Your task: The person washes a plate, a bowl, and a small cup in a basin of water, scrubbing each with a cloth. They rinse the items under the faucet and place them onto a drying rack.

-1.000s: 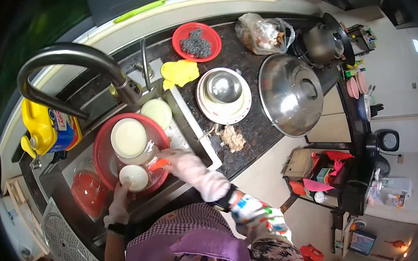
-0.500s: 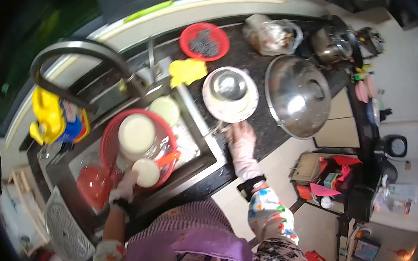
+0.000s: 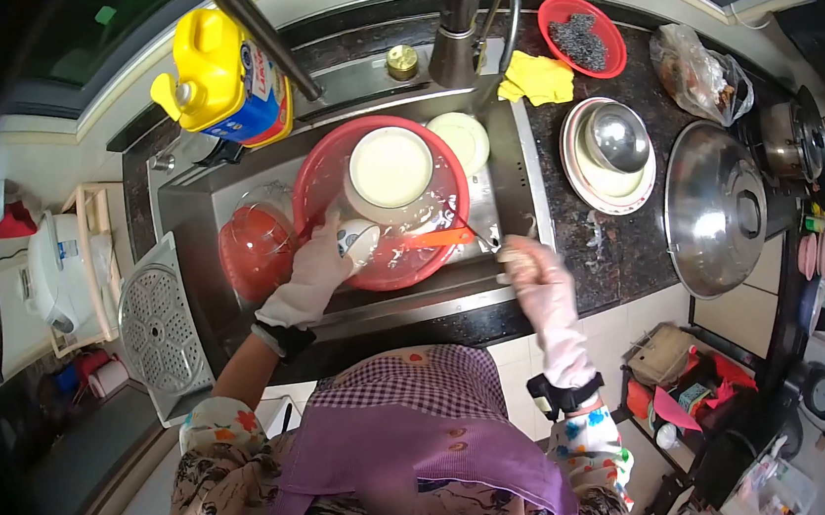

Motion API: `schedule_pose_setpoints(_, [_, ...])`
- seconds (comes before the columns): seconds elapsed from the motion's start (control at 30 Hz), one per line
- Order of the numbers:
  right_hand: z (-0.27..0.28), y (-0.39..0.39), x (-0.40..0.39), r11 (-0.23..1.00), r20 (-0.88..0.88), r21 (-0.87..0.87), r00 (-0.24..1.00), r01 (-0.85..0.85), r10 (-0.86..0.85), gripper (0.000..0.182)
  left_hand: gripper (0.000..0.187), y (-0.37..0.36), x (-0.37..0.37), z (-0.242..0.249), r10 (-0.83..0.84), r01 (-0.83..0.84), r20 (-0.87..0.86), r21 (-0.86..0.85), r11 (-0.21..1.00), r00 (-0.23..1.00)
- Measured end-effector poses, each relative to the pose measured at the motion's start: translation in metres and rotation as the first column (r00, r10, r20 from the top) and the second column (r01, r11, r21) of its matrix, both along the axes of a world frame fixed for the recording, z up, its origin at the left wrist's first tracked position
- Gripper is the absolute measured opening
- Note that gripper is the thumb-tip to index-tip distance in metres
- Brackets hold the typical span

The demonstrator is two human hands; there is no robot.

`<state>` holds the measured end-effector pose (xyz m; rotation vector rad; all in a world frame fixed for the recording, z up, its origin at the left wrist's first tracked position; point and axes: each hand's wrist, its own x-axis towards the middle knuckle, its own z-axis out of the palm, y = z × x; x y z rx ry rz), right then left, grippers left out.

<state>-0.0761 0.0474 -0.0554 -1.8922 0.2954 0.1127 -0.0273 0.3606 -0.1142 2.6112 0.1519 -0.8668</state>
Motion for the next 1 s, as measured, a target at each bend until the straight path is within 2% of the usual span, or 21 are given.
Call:
schedule_pose_setpoints(0.07, [-0.015, 0.028, 0.007, 0.958, 0.059, -0.142, 0.964, -0.248, 0.258, 0.036, 0.064, 0.000, -0.001, 0.023, 0.090, -0.094, 0.133, 0.025, 0.995, 0.987])
schedule_pose_setpoints(0.13, [-0.018, 0.064, 0.021, 0.940, 0.049, -0.036, 0.939, -0.340, 0.341, 0.039, 0.064, 0.009, -0.005, 0.013, 0.069, -0.086, 0.275, 0.049, 0.995, 0.959])
schedule_pose_setpoints(0.17, [-0.007, 0.082, 0.032, 0.901, 0.119, -0.090, 0.893, -0.425, 0.433, 0.037, 0.059, 0.010, -0.001, 0.020, 0.291, -0.276, 0.044, -0.203, 0.940, 0.956])
schedule_pose_setpoints(0.2, [0.003, 0.098, 0.043, 0.853, 0.183, -0.151, 0.834, -0.499, 0.521, 0.035, 0.054, 0.011, 0.002, 0.024, 0.428, -0.485, -0.229, -0.389, 0.783, 0.874])
schedule_pose_setpoints(0.23, [-0.004, 0.111, 0.048, 0.813, 0.237, -0.183, 0.778, -0.552, 0.581, 0.038, 0.054, 0.013, 0.001, 0.019, 0.429, -0.484, -0.224, -0.390, 0.783, 0.875])
schedule_pose_setpoints(0.27, [-0.013, 0.122, 0.054, 0.772, 0.287, -0.220, 0.716, -0.597, 0.636, 0.041, 0.047, 0.013, 0.000, 0.009, 0.405, -0.552, -0.377, -0.520, 0.652, 0.833])
schedule_pose_setpoints(0.3, [-0.020, 0.132, 0.067, 0.649, 0.443, -0.306, 0.499, -0.697, 0.745, 0.036, 0.041, 0.013, 0.001, 0.001, 0.340, -0.617, -0.517, -0.613, 0.493, 0.786])
schedule_pose_setpoints(0.33, [-0.039, 0.142, 0.067, 0.652, 0.443, -0.313, 0.501, -0.690, 0.743, 0.036, 0.041, 0.011, 0.002, 0.005, 0.333, -0.610, -0.513, -0.619, 0.495, 0.791])
schedule_pose_setpoints(0.4, [-0.101, 0.154, 0.064, 0.711, -0.019, -0.025, 0.711, -0.703, 0.703, 0.026, 0.037, 0.003, 0.005, 0.014, 0.327, -0.725, -0.648, -0.620, 0.299, 0.688])
schedule_pose_setpoints(0.43, [-0.106, 0.155, 0.069, 0.678, 0.213, 0.150, 0.693, -0.720, 0.689, 0.029, 0.039, 0.004, 0.008, 0.009, 0.324, -0.639, -0.551, -0.658, 0.398, 0.769])
schedule_pose_setpoints(0.47, [-0.111, 0.156, 0.069, 0.679, 0.211, 0.148, 0.694, -0.719, 0.688, 0.029, 0.039, 0.001, 0.009, 0.003, 0.321, -0.639, -0.552, -0.659, 0.397, 0.769])
schedule_pose_setpoints(0.53, [-0.114, 0.167, 0.067, 0.791, -0.257, 0.129, 0.751, -0.597, 0.609, 0.028, 0.043, -0.006, 0.006, -0.008, 0.564, -0.665, -0.404, -0.633, 0.396, 0.720])
schedule_pose_setpoints(0.57, [-0.111, 0.173, 0.066, 0.821, -0.326, 0.256, 0.754, -0.510, 0.570, 0.025, 0.043, -0.004, 0.005, -0.014, 0.565, -0.668, -0.406, -0.630, 0.396, 0.718])
schedule_pose_setpoints(0.67, [-0.043, 0.172, 0.056, 0.783, -0.208, 0.280, 0.761, -0.556, 0.615, 0.017, 0.040, 0.000, 0.001, -0.056, 0.572, -0.603, -0.310, -0.665, 0.441, 0.760])
schedule_pose_setpoints(0.73, [-0.070, 0.172, 0.048, 0.809, -0.096, 0.233, 0.815, -0.540, 0.572, 0.019, 0.046, 0.006, -0.006, -0.107, 0.555, -0.477, -0.084, -0.626, 0.617, 0.828])
schedule_pose_setpoints(0.8, [-0.047, 0.162, 0.052, 0.842, -0.253, -0.118, 0.836, -0.526, 0.487, 0.017, 0.049, -0.006, 0.008, -0.033, 0.624, -0.617, -0.198, -0.533, 0.579, 0.756])
schedule_pose_setpoints(0.83, [-0.052, 0.155, 0.053, 0.840, -0.254, -0.119, 0.834, -0.529, 0.490, 0.017, 0.053, -0.010, 0.013, -0.007, 0.685, -0.737, -0.302, -0.420, 0.529, 0.663])
schedule_pose_setpoints(0.87, [-0.065, 0.145, 0.053, 0.950, -0.295, 0.051, 0.904, -0.308, 0.309, 0.017, 0.053, -0.010, 0.012, -0.011, 0.688, -0.741, -0.305, -0.420, 0.524, 0.659])
schedule_pose_setpoints(0.9, [-0.079, 0.136, 0.051, 0.977, -0.368, 0.205, 0.921, -0.051, 0.125, 0.019, 0.055, -0.008, 0.011, -0.019, 0.718, -0.673, -0.161, -0.531, 0.516, 0.678])
schedule_pose_setpoints(0.93, [-0.086, 0.134, 0.049, 0.919, -0.466, 0.327, 0.884, 0.222, -0.047, 0.024, 0.057, -0.007, 0.010, -0.019, 0.741, -0.584, -0.013, -0.625, 0.518, 0.672])
schedule_pose_setpoints(1.0, [-0.102, 0.143, 0.043, 0.844, -0.488, 0.458, 0.873, 0.278, -0.023, 0.022, 0.062, -0.013, 0.014, -0.018, 0.744, -0.595, -0.029, -0.620, 0.511, 0.668])
